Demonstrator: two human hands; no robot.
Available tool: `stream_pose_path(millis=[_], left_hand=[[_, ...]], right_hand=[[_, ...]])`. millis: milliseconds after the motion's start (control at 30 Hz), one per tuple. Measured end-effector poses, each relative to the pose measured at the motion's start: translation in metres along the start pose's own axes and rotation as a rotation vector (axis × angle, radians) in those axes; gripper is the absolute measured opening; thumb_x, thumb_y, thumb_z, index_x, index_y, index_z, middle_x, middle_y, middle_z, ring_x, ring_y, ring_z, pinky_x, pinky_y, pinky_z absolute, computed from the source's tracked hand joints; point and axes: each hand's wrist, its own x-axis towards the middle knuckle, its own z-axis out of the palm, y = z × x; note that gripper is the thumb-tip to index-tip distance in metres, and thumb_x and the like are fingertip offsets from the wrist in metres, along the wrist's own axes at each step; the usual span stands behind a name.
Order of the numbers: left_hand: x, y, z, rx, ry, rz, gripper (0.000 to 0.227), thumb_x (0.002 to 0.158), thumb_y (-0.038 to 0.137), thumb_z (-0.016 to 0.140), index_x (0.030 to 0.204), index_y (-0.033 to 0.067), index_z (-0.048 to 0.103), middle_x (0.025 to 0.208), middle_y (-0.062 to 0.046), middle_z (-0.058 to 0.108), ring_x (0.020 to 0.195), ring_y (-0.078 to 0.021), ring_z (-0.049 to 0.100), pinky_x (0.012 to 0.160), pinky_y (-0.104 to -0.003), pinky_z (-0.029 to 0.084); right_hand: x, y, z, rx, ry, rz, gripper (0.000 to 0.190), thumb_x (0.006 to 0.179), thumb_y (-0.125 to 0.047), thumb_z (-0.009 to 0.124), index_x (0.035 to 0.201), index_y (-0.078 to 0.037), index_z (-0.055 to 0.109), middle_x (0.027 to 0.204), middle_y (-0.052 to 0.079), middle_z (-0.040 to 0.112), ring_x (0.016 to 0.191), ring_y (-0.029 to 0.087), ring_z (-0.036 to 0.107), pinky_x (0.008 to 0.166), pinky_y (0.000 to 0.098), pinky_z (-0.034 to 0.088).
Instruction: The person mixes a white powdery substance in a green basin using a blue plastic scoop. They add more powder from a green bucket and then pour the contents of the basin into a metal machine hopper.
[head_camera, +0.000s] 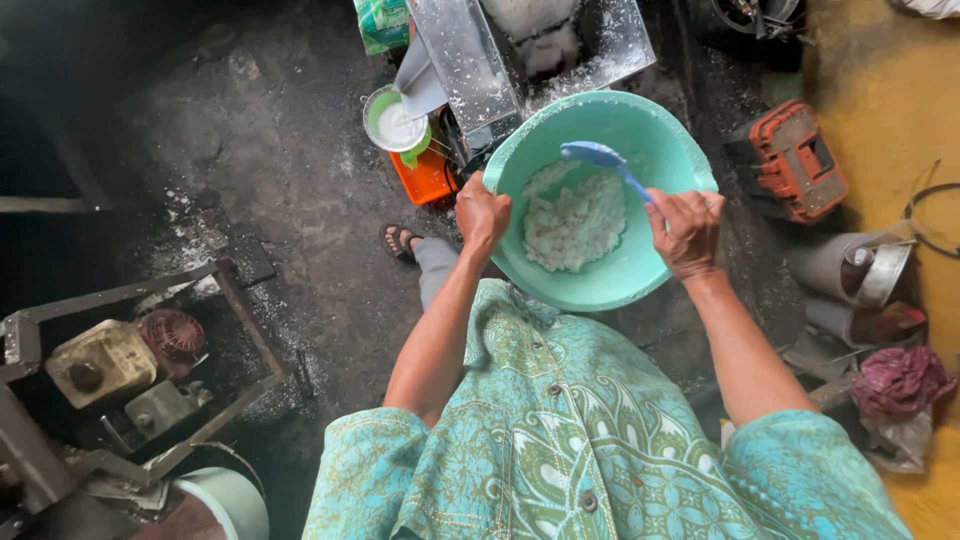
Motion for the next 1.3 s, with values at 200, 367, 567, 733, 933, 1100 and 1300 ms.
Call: stream_pose_path(millis=[200, 367, 567, 733, 933, 1100, 1300], left_hand=[[0.002, 0.006, 0.002, 0.007, 0.019, -0.002, 0.024, 0.068, 0.011, 0.058, 0.090, 0.0128, 0.069, 0.081, -0.017, 0.073, 0.092, -0.0432, 0.072, 0.082, -0.055, 0.056], [0.009, 0.001, 0.010, -0.011, 0.012, -0.001, 0.026, 0.068, 0.010, 0.058, 0.092, 0.0113, 0.070, 0.083, -0.019, 0.073, 0.093, -0.0456, 0.072, 0.083, -0.056, 0.056], [0.003, 0.008, 0.007, 0.005, -0.009, -0.021, 0.027, 0.068, 0.011, 0.058, 0.092, 0.0124, 0.068, 0.084, -0.019, 0.073, 0.093, -0.0456, 0.072, 0.083, -0.057, 0.056], [0.011, 0.011, 0.003, -0.001, -0.030, 0.000, 0.026, 0.069, 0.010, 0.058, 0.093, 0.0122, 0.068, 0.084, -0.019, 0.073, 0.093, -0.0447, 0.072, 0.082, -0.056, 0.056], [0.009, 0.013, -0.012, 0.061, -0.047, 0.019, 0.025, 0.069, 0.012, 0.057, 0.092, 0.0117, 0.067, 0.085, -0.018, 0.073, 0.093, -0.0444, 0.072, 0.082, -0.056, 0.056], [0.012, 0.020, -0.016, 0.072, -0.028, 0.047, 0.025, 0.070, 0.012, 0.055, 0.091, 0.0109, 0.067, 0.083, -0.019, 0.072, 0.091, -0.0459, 0.072, 0.081, -0.056, 0.056], [0.023, 0.013, -0.005, 0.083, -0.019, 0.041, 0.025, 0.068, 0.012, 0.057, 0.090, 0.0121, 0.069, 0.082, -0.019, 0.073, 0.091, -0.0444, 0.072, 0.081, -0.055, 0.057]], right_hand=[[0.000, 0.005, 0.003, -0.083, 0.015, -0.081, 0.018, 0.108, -0.036, 0.060, 0.111, -0.025, 0.073, 0.073, -0.007, 0.062, 0.074, 0.012, 0.061, 0.093, 0.0350, 0.044], [0.008, 0.004, -0.001, -0.110, -0.012, -0.111, 0.019, 0.107, -0.036, 0.059, 0.111, -0.023, 0.073, 0.072, -0.005, 0.060, 0.069, 0.011, 0.062, 0.082, 0.0301, 0.048], [0.003, 0.009, 0.009, -0.036, -0.084, -0.076, 0.024, 0.109, -0.039, 0.059, 0.114, -0.021, 0.074, 0.071, -0.004, 0.060, 0.066, 0.014, 0.064, 0.071, 0.0288, 0.051], [0.015, 0.024, 0.000, 0.172, -0.127, -0.054, 0.025, 0.109, -0.038, 0.059, 0.114, -0.018, 0.074, 0.073, -0.001, 0.063, 0.070, 0.021, 0.068, 0.069, 0.0323, 0.053], [0.027, 0.049, 0.006, 0.007, -0.081, -0.152, 0.026, 0.112, -0.039, 0.058, 0.116, -0.020, 0.075, 0.072, -0.004, 0.060, 0.069, 0.014, 0.065, 0.074, 0.0282, 0.053], [0.032, 0.038, 0.009, 0.002, -0.078, -0.153, 0.025, 0.110, -0.039, 0.058, 0.112, -0.019, 0.074, 0.069, -0.004, 0.058, 0.069, 0.015, 0.065, 0.076, 0.0288, 0.051], [0.032, 0.036, 0.010, 0.037, -0.071, -0.173, 0.023, 0.107, -0.039, 0.061, 0.110, -0.020, 0.074, 0.067, -0.005, 0.057, 0.067, 0.014, 0.064, 0.077, 0.0283, 0.051]])
